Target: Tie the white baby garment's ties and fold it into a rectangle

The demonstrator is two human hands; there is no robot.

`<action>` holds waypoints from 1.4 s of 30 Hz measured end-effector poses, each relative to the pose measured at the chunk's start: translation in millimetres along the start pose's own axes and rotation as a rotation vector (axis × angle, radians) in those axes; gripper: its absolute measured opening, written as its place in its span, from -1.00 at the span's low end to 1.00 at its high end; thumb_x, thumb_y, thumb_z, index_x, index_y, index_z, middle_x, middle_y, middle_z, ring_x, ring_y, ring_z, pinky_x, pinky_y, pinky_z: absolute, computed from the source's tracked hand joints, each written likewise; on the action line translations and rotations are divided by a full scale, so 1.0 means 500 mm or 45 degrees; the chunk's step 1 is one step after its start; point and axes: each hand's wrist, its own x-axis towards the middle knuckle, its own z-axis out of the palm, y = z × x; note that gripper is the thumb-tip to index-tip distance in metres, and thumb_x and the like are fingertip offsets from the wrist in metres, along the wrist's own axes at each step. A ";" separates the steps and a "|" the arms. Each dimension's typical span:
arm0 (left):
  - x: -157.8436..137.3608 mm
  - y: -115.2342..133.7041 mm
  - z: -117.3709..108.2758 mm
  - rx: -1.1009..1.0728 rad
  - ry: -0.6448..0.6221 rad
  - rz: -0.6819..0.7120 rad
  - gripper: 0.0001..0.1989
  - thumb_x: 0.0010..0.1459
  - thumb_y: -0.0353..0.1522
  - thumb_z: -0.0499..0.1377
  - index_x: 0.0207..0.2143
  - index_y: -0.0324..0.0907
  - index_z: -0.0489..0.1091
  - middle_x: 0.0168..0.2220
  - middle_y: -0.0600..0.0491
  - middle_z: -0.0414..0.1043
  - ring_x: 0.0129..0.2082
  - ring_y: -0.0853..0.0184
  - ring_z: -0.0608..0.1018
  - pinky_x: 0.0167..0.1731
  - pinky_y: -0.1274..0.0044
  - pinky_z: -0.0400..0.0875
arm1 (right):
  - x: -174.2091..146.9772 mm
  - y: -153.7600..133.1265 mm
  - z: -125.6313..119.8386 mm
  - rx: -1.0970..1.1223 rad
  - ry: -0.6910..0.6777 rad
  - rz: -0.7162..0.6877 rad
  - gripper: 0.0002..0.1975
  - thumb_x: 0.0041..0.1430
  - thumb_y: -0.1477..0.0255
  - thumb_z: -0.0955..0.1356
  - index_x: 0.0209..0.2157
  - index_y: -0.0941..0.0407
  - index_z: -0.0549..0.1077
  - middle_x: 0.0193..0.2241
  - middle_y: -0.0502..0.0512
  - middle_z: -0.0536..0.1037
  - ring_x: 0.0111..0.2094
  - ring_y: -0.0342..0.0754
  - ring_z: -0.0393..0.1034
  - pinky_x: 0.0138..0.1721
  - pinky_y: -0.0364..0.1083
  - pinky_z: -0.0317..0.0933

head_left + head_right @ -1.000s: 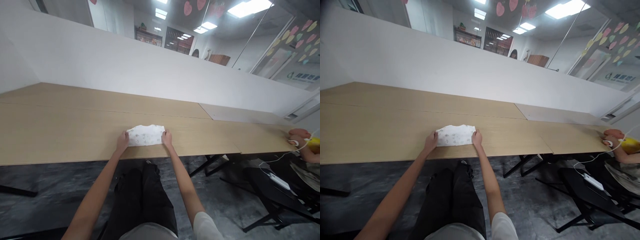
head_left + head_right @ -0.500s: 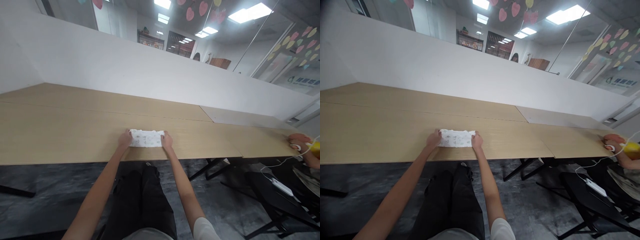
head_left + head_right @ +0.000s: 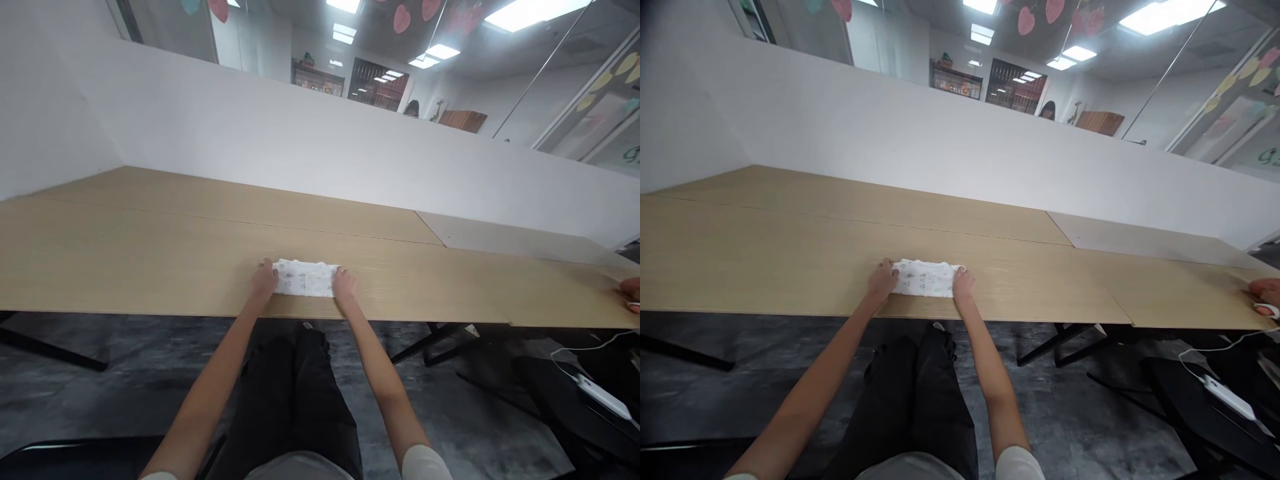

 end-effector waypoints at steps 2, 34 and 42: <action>0.000 0.005 0.000 0.038 0.014 -0.010 -0.61 0.24 -0.33 -0.06 0.05 -0.34 0.28 -0.03 -0.32 0.43 -0.12 0.02 0.55 -0.20 0.32 0.41 | -0.003 -0.002 -0.002 -0.003 0.028 -0.008 -0.60 0.31 0.64 0.10 0.09 0.31 0.36 -0.10 0.52 0.50 -0.13 0.14 0.49 -0.19 0.00 0.32; -0.067 -0.079 0.066 -0.079 0.066 0.691 -0.55 0.29 -0.23 -0.08 0.13 -0.09 0.37 0.30 -0.05 0.18 0.33 0.14 0.16 0.28 0.19 0.04 | -0.003 0.048 0.079 0.800 0.513 -0.200 -0.73 0.15 0.55 0.22 -0.30 0.21 0.55 -0.24 0.25 0.60 -0.16 0.03 0.44 -0.04 -0.04 0.24; -0.060 -0.072 0.065 -0.156 0.017 0.651 -0.55 0.28 -0.25 -0.11 0.08 -0.10 0.42 0.23 -0.05 0.29 0.28 0.15 0.25 0.25 0.22 0.13 | -0.026 0.035 0.059 0.681 0.440 -0.128 -0.74 0.18 0.55 0.22 -0.28 0.20 0.55 -0.23 0.24 0.60 -0.14 0.03 0.41 -0.03 -0.06 0.17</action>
